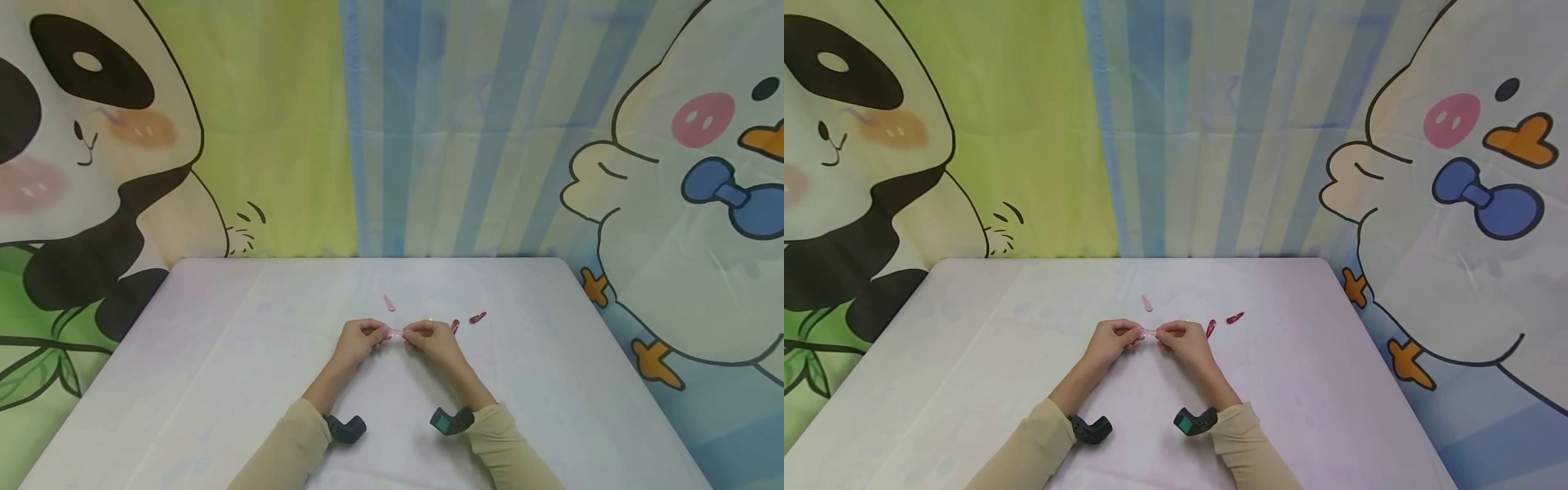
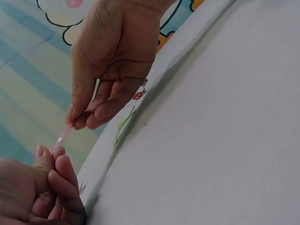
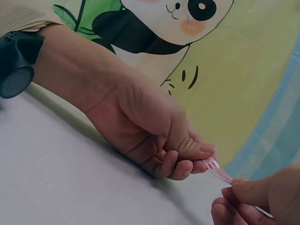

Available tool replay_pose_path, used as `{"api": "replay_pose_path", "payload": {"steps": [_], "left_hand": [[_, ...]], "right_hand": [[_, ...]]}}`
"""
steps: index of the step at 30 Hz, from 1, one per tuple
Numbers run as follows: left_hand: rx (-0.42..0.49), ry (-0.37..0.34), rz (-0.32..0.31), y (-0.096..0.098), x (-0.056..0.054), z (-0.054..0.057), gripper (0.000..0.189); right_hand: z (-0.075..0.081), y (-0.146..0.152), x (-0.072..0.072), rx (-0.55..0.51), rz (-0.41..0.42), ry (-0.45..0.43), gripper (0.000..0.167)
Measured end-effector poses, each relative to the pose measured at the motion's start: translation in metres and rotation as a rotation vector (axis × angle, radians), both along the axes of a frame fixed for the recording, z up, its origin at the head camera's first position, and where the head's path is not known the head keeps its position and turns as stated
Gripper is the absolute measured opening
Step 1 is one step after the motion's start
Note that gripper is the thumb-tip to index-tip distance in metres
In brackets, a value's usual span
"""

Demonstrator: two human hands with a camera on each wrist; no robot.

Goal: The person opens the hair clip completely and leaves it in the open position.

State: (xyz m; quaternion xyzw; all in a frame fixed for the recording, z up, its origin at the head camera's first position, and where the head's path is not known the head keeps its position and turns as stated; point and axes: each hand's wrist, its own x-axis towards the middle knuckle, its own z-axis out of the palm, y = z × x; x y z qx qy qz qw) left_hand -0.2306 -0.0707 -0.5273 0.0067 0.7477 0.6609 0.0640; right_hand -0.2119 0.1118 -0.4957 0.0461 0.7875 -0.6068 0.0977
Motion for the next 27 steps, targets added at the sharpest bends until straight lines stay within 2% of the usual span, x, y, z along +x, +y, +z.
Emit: {"api": "replay_pose_path", "payload": {"steps": [4, 11, 20, 27], "left_hand": [[0.008, -0.027, 0.038, 0.0020, 0.0019, 0.0016, 0.010], [0.021, -0.082, 0.063, 0.0053, 0.0044, 0.0028, 0.006], [0.017, -0.126, 0.059, 0.0079, 0.0084, 0.0090, 0.006], [0.020, -0.109, 0.037, 0.0089, 0.0086, 0.0089, 0.006]], "right_hand": [[-0.0011, -0.0010, 0.0006, -0.013, -0.002, -0.004, 0.018], [0.0006, -0.0054, 0.0032, -0.030, -0.030, 0.003, 0.015], [-0.0010, -0.0082, 0.0044, -0.045, -0.052, -0.023, 0.013], [-0.0033, -0.0080, 0.0036, -0.103, -0.058, -0.050, 0.010]]}}
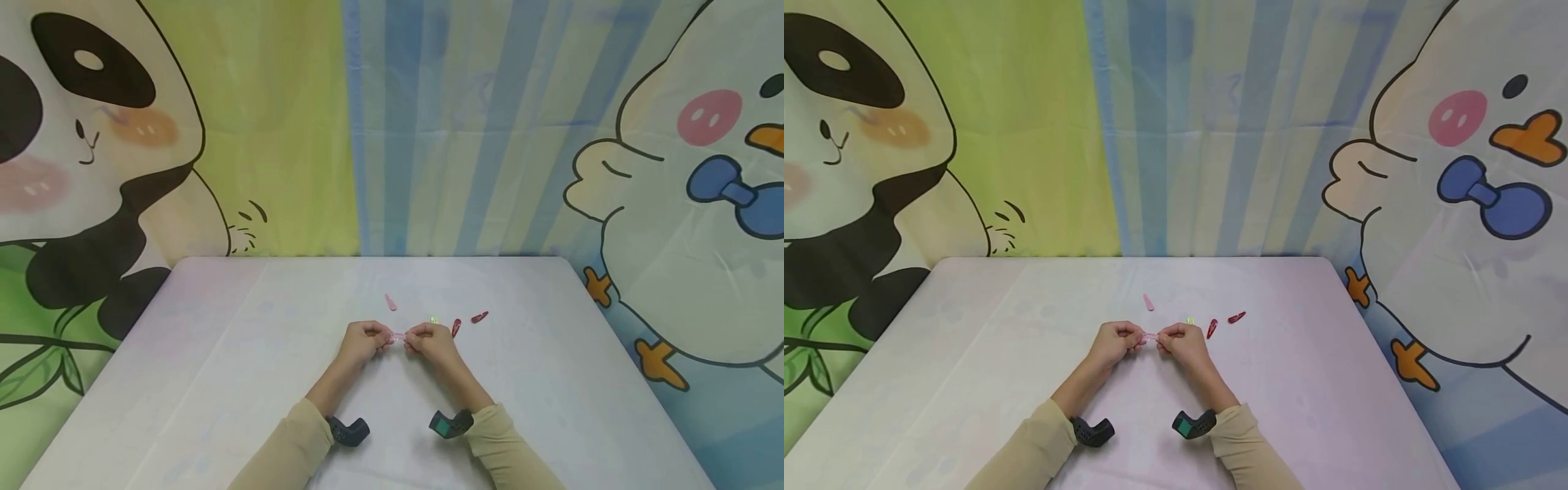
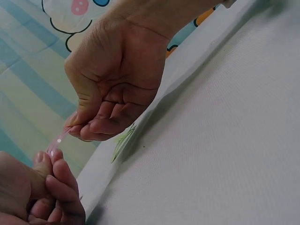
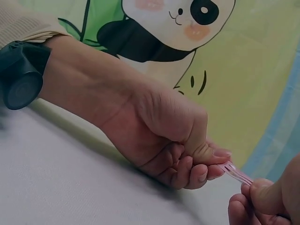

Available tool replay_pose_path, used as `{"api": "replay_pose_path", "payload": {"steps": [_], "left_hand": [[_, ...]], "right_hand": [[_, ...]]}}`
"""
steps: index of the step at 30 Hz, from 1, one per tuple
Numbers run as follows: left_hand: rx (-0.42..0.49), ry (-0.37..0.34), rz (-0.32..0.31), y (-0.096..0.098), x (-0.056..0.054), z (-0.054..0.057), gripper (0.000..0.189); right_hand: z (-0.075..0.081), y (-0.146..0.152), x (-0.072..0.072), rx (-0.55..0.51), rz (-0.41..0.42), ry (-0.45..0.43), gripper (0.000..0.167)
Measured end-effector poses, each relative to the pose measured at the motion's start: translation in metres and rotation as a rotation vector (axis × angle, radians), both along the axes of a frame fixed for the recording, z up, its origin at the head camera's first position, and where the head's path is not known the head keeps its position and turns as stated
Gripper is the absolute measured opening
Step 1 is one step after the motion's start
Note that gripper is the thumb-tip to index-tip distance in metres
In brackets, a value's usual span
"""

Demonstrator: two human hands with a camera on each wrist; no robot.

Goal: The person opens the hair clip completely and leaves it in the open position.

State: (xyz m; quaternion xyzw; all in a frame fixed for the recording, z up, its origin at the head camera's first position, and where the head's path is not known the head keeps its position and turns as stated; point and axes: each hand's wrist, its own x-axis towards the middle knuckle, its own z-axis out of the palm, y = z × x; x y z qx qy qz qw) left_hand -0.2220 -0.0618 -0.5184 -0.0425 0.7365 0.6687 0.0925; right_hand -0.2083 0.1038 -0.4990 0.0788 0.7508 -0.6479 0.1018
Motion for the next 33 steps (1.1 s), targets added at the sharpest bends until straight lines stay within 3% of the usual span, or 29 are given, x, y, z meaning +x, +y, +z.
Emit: {"api": "replay_pose_path", "payload": {"steps": [8, 17, 24, 28, 33], "left_hand": [[0.031, 0.049, -0.017, 0.002, 0.000, -0.003, 0.009], [-0.162, 0.425, -0.119, -0.013, -0.001, -0.015, 0.015], [-0.275, 0.766, -0.154, -0.015, -0.002, -0.018, 0.020], [-0.295, 0.852, -0.158, -0.015, -0.002, -0.017, 0.017], [-0.306, 0.873, -0.143, -0.015, -0.002, -0.016, 0.017]], "right_hand": [[-0.001, 0.001, 0.000, -0.053, -0.028, 0.021, 0.009], [0.006, 0.005, 0.000, -0.028, -0.021, 0.037, 0.016], [0.005, 0.009, -0.003, -0.025, -0.011, 0.024, 0.017], [0.007, 0.009, -0.002, -0.026, -0.002, 0.010, 0.017], [0.006, 0.010, -0.002, -0.024, 0.001, 0.009, 0.020]]}}
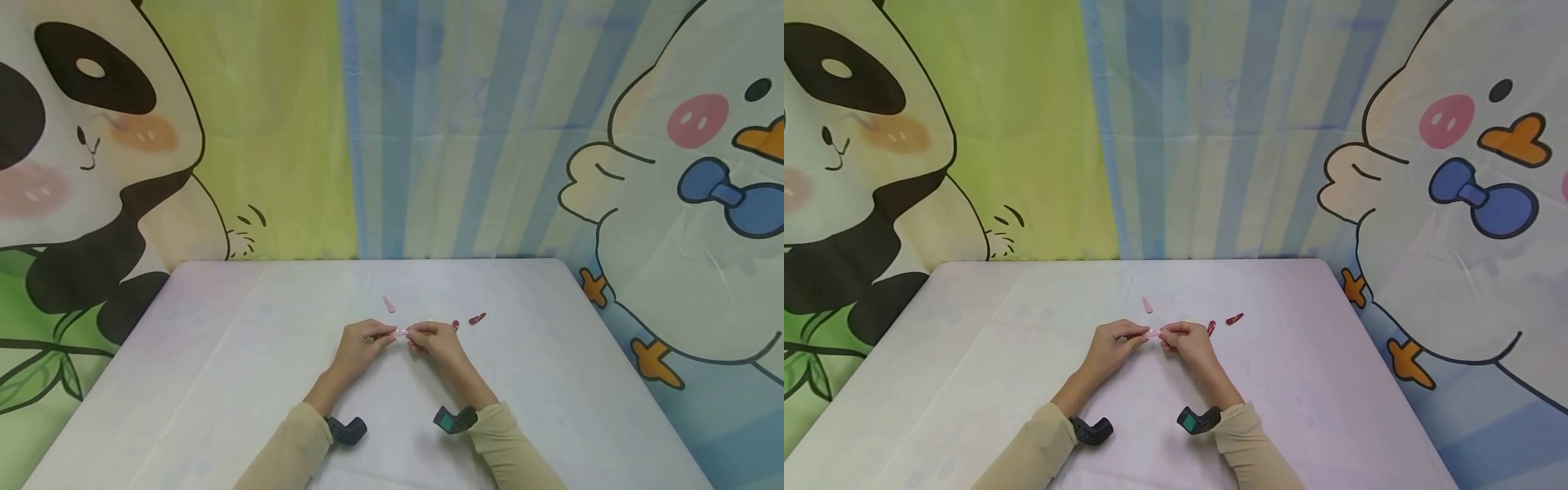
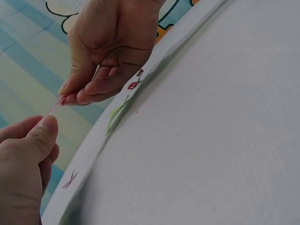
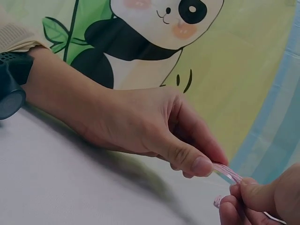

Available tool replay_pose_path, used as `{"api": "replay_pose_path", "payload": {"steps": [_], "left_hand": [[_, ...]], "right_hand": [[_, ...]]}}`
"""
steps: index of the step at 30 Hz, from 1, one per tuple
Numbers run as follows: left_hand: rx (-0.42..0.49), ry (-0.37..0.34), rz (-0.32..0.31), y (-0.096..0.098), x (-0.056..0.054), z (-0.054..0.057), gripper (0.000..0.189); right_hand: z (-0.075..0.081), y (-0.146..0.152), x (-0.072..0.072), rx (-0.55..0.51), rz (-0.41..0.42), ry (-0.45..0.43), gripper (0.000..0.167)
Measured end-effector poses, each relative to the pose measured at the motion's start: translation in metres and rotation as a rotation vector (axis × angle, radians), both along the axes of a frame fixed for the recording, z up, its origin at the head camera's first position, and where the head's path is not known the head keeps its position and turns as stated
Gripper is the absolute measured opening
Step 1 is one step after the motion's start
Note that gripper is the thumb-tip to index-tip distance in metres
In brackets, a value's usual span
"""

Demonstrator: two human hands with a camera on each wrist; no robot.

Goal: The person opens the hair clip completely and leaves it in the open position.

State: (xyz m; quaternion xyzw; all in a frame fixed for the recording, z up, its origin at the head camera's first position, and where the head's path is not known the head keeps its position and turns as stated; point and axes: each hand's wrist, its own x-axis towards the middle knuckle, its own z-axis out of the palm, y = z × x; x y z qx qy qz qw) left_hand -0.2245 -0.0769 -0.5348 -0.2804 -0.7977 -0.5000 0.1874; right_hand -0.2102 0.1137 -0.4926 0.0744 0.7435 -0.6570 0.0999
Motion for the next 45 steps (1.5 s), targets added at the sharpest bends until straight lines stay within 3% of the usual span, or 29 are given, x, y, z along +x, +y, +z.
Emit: {"api": "replay_pose_path", "payload": {"steps": [12, 16, 20, 34, 42, 45], "left_hand": [[0.114, -0.115, 0.037, 0.002, -0.001, -0.001, 0.015], [0.170, -0.159, 0.036, 0.002, -0.001, 0.000, 0.015], [0.194, -0.182, 0.029, 0.003, 0.000, 0.001, 0.017], [0.193, -0.226, 0.024, 0.002, -0.001, -0.002, 0.019], [0.166, -0.196, 0.030, 0.005, -0.001, -0.002, 0.017], [0.135, -0.187, 0.040, 0.007, 0.006, 0.009, 0.016]], "right_hand": [[-0.002, 0.008, -0.001, 0.086, 0.096, 0.060, 0.030], [-0.002, 0.011, -0.002, 0.158, 0.114, 0.153, 0.024], [-0.004, 0.012, -0.003, 0.309, 0.112, 0.285, 0.018], [-0.005, 0.007, 0.000, 0.560, 0.067, 0.615, 0.010], [-0.009, 0.007, -0.003, 0.642, 0.058, 0.672, 0.010], [-0.009, 0.008, -0.003, 0.655, 0.060, 0.686, 0.010]]}}
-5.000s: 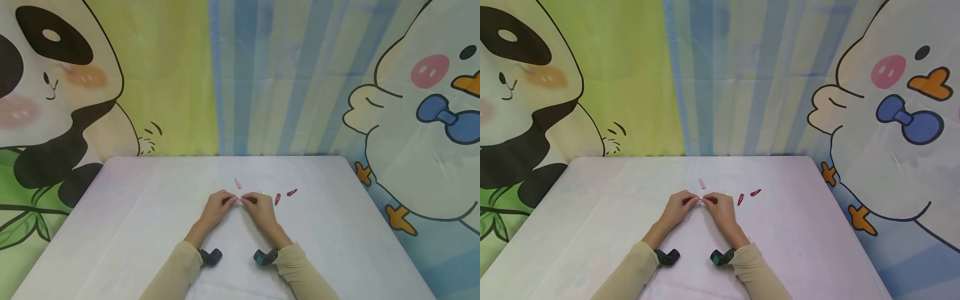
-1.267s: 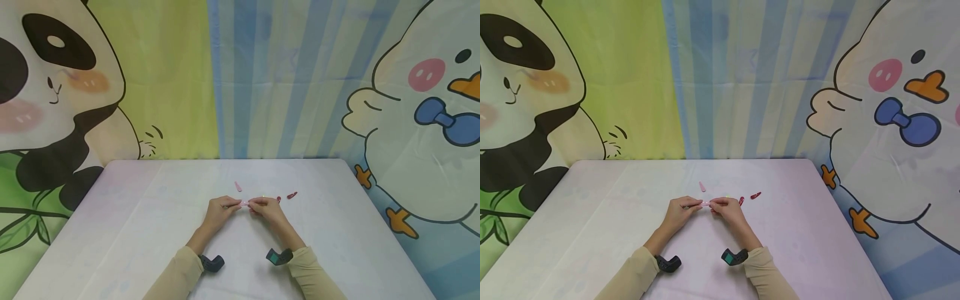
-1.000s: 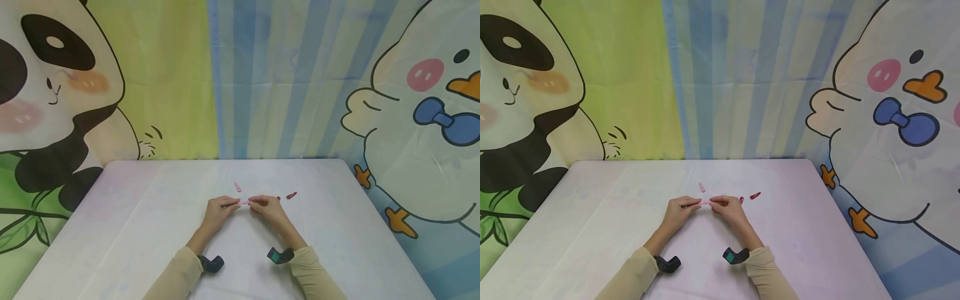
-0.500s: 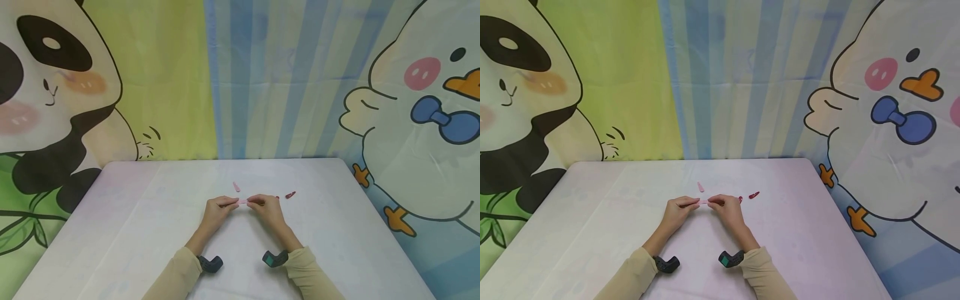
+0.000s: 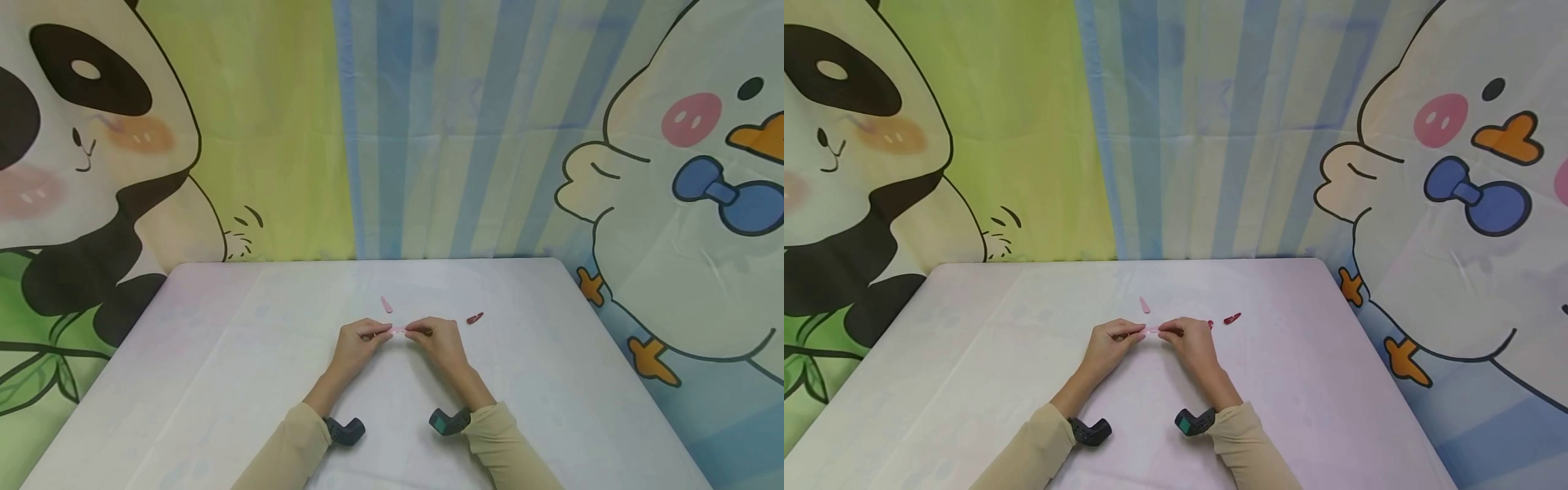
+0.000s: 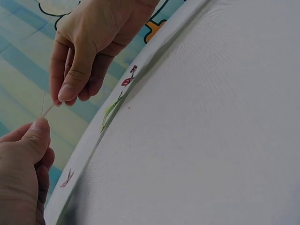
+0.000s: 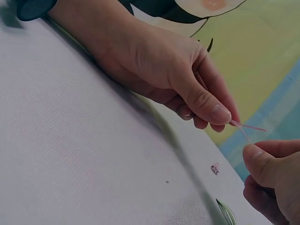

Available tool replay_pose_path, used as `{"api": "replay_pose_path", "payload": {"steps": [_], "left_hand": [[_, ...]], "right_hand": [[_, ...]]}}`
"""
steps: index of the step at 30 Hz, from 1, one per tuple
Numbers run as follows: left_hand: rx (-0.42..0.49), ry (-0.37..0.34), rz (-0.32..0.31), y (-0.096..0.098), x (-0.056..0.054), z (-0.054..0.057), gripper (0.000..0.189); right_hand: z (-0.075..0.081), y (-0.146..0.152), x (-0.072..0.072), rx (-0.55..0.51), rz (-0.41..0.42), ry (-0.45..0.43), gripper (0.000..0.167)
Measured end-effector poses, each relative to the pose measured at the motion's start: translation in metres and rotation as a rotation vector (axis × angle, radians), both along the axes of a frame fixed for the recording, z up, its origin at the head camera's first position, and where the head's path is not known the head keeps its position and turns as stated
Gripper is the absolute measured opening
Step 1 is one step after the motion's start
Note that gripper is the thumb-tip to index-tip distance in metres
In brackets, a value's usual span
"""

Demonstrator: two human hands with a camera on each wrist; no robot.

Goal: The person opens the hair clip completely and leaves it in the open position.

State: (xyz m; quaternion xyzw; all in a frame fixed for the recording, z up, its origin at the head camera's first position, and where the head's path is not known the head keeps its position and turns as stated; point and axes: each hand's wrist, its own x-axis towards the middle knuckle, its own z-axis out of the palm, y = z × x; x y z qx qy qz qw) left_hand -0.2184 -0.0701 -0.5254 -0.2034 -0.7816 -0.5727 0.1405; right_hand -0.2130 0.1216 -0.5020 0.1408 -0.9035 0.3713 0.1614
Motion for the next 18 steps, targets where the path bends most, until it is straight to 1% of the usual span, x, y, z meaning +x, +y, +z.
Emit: {"api": "replay_pose_path", "payload": {"steps": [4, 7, 11, 18], "left_hand": [[-0.033, 0.004, 0.014, -0.001, 0.002, 0.002, 0.017], [-0.026, 0.016, 0.019, -0.003, -0.004, -0.008, 0.016], [-0.015, 0.056, 0.005, -0.003, -0.006, -0.010, 0.015], [-0.062, 0.116, -0.008, -0.002, -0.010, -0.012, 0.014]], "right_hand": [[0.000, 0.000, 0.000, 0.005, 0.007, 0.015, 0.010], [-0.001, 0.001, 0.000, 0.021, 0.011, 0.026, 0.010], [0.001, 0.002, -0.001, 0.032, 0.011, 0.041, 0.009], [0.001, 0.005, -0.002, 0.031, 0.008, 0.038, 0.009]]}}
